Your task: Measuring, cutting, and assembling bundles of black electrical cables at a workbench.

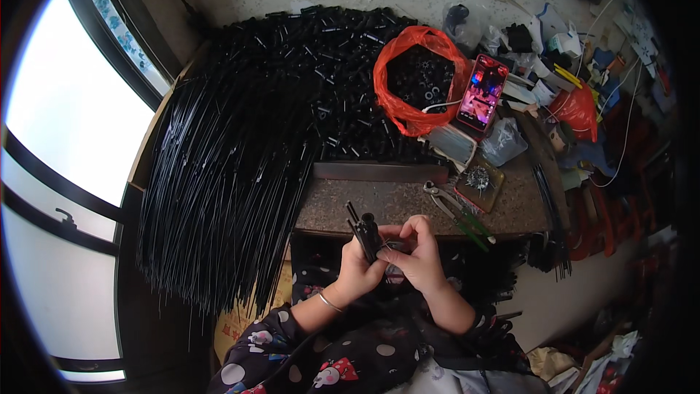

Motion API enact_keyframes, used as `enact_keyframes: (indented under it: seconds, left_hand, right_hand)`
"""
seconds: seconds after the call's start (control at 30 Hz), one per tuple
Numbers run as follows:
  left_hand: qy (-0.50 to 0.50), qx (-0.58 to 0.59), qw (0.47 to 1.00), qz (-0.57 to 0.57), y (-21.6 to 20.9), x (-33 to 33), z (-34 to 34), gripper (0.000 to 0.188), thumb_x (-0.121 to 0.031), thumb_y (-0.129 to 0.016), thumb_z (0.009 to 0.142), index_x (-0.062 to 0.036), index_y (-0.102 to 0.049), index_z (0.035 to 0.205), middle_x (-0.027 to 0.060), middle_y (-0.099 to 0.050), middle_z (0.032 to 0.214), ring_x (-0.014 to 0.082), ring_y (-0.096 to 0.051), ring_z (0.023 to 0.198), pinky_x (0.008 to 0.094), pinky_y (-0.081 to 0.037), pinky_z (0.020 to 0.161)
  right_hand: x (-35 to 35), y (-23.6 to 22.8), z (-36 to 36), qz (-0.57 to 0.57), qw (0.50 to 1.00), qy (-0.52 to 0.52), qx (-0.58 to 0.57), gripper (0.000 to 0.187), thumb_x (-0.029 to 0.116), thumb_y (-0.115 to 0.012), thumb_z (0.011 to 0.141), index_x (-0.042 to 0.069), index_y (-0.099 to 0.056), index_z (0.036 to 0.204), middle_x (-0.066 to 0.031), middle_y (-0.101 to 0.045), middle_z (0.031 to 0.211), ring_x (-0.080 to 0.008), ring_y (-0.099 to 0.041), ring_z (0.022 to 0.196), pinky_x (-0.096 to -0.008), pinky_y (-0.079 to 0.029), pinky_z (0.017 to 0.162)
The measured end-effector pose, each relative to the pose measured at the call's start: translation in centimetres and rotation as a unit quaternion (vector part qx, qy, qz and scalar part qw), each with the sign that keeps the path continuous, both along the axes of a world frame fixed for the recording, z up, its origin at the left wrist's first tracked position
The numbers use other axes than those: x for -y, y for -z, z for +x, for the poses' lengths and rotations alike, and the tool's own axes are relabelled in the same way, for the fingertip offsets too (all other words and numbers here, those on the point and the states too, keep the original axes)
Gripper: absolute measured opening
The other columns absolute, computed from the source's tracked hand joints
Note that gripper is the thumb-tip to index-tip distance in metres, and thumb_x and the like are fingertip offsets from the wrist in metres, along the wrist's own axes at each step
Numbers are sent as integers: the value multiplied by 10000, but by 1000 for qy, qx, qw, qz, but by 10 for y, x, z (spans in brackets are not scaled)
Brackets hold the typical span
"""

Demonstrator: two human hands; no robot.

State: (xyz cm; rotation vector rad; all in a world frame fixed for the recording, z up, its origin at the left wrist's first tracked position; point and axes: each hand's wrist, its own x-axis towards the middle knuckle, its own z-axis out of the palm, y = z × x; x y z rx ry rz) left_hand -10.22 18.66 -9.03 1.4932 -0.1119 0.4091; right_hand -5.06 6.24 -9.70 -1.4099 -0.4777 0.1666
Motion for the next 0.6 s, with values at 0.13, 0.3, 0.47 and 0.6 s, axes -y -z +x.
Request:
enact_keyframes:
  seconds: [0.13,0.3,0.47,0.6]
  left_hand:
    - [-29,2,991,127,1,-3,-6,305,-5,-616,721,-7,-522,1011,106,-633,834,209,-648,768,295,-495,678]
    - [-101,89,960,247,-49,-5,-1,320,4,-609,703,-14,-478,995,124,-651,808,293,-652,716,315,-513,617]
    - [13,100,978,183,-108,-5,-17,157,52,-576,774,-16,-479,876,180,-636,926,221,-629,832,301,-494,710]
    - [94,134,984,65,-101,-27,-19,254,-9,-652,765,-4,-452,922,140,-648,867,230,-657,774,292,-508,663]
  right_hand:
    - [7,-37,7,-139,974,4,180,371,67,-759,617,80,-589,946,-52,-493,1000,-158,-509,898,-293,-435,734]
    - [8,-87,-4,-131,889,99,427,245,64,-739,625,59,-672,860,-37,-559,775,-234,-526,756,-337,-438,648]
    - [23,-114,-33,-134,781,162,588,280,58,-753,618,42,-660,881,-48,-558,850,-212,-524,728,-297,-449,601]
    - [83,-67,-16,-222,803,151,532,338,98,-749,622,31,-621,928,-128,-547,979,-310,-543,841,-400,-474,681]
